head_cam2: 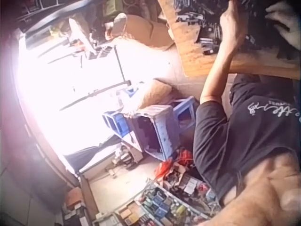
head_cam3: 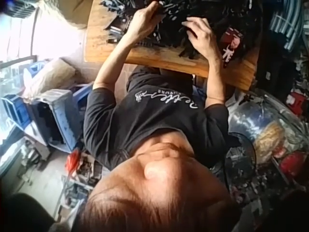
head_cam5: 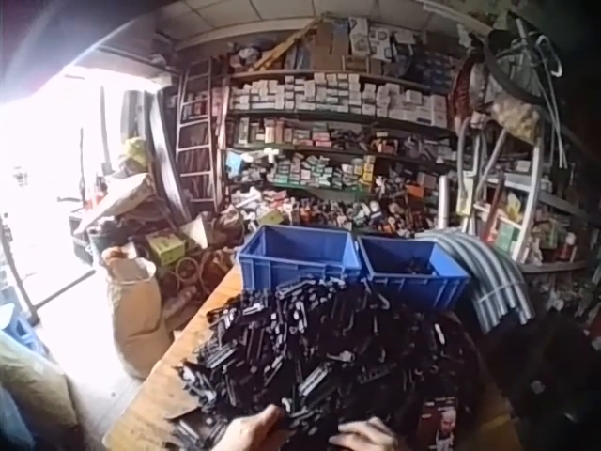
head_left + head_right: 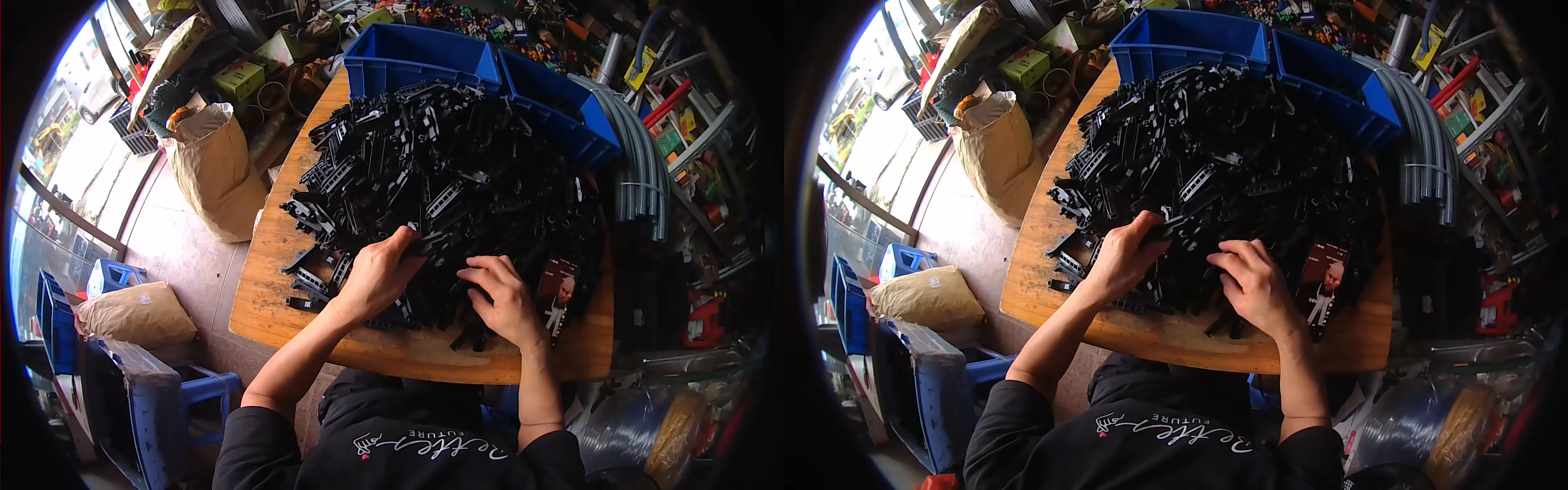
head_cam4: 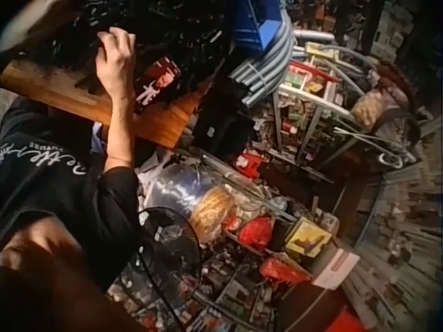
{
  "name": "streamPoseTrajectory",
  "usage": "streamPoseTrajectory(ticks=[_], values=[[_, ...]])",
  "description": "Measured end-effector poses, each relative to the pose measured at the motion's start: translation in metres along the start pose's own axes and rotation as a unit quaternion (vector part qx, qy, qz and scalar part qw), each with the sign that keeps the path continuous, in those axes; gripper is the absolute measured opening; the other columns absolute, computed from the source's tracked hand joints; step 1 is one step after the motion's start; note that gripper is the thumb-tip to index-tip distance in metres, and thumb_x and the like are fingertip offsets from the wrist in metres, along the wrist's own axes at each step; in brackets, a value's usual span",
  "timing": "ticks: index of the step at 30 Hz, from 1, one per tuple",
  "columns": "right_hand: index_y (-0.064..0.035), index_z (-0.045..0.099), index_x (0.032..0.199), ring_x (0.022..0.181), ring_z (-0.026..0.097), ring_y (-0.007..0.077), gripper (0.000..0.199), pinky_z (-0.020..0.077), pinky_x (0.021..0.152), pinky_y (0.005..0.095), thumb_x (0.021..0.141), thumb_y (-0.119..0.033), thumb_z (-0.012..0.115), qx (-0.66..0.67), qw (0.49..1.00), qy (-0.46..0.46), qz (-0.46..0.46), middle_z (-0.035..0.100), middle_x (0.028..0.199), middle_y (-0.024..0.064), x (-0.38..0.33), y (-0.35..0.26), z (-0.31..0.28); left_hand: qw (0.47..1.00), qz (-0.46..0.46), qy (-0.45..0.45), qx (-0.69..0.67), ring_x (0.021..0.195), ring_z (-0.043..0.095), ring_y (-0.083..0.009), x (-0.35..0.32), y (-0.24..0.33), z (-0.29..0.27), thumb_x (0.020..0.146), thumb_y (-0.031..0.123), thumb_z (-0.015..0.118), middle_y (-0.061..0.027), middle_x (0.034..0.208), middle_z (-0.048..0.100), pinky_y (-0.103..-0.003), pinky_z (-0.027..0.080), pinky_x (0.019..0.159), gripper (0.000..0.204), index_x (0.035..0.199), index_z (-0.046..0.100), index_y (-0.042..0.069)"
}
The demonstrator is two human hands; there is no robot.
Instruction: Sorting and inspecting black plastic components from a large pile on a table into blue storage bins.
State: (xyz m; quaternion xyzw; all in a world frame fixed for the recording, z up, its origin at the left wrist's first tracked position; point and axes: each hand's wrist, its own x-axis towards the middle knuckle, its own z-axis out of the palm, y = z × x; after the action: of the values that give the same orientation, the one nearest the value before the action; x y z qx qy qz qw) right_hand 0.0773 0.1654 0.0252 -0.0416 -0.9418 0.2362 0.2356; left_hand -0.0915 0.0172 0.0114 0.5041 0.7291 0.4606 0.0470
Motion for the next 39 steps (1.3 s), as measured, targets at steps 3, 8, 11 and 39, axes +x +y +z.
streamPoseTrajectory(ticks=[3, 8, 11, 39], values=[[-0.0023, 0.063, 0.089, 0.090, 0.057, 0.0234, 0.017, 0.0490, 0.074, 0.0310, 0.073, 0.005, 0.065, -0.028, 1.000, -0.013, 0.004, 0.058, 0.095, 0.0079, -0.004, 0.007, 0.009, 0.994, -0.029, -0.035, -0.103, 0.066, 0.061, -0.0223, 0.003, 0.005, -0.002, 0.082, 0.009, 0.064, -0.0121, 0.076, 0.062, -0.030, 0.046, 0.059, 0.025, 0.103, 0.052, 0.001], [-0.0031, 0.064, 0.088, 0.073, 0.055, 0.0127, 0.008, 0.0455, 0.064, 0.0233, 0.082, 0.002, 0.063, 0.143, 0.986, 0.072, 0.046, 0.056, 0.088, 0.0049, 0.000, 0.000, -0.003, 0.951, -0.180, -0.111, -0.225, 0.065, 0.058, -0.0176, 0.003, 0.016, -0.004, 0.084, 0.012, 0.061, -0.0105, 0.074, 0.061, -0.031, 0.046, 0.061, 0.027, 0.107, 0.052, 0.000], [-0.0035, 0.066, 0.090, 0.074, 0.054, 0.0103, 0.007, 0.0437, 0.064, 0.0214, 0.084, -0.001, 0.061, 0.246, 0.966, 0.053, 0.063, 0.055, 0.087, 0.0036, -0.001, 0.002, -0.005, 0.937, -0.184, -0.129, -0.267, 0.067, 0.048, -0.0077, 0.001, 0.014, 0.001, 0.085, 0.013, 0.060, -0.0001, 0.075, 0.052, -0.023, 0.040, 0.059, 0.027, 0.107, 0.050, 0.002], [-0.0005, 0.066, 0.090, 0.062, 0.060, 0.0105, 0.021, 0.0477, 0.057, 0.0216, 0.074, -0.010, 0.075, 0.196, 0.969, 0.114, 0.092, 0.062, 0.075, 0.0050, 0.001, -0.018, 0.002, 0.990, 0.053, -0.121, -0.058, 0.063, 0.057, -0.0370, -0.010, 0.028, 0.012, 0.085, 0.025, 0.064, -0.0176, 0.067, 0.053, -0.040, 0.043, 0.055, 0.033, 0.092, 0.047, -0.002]])
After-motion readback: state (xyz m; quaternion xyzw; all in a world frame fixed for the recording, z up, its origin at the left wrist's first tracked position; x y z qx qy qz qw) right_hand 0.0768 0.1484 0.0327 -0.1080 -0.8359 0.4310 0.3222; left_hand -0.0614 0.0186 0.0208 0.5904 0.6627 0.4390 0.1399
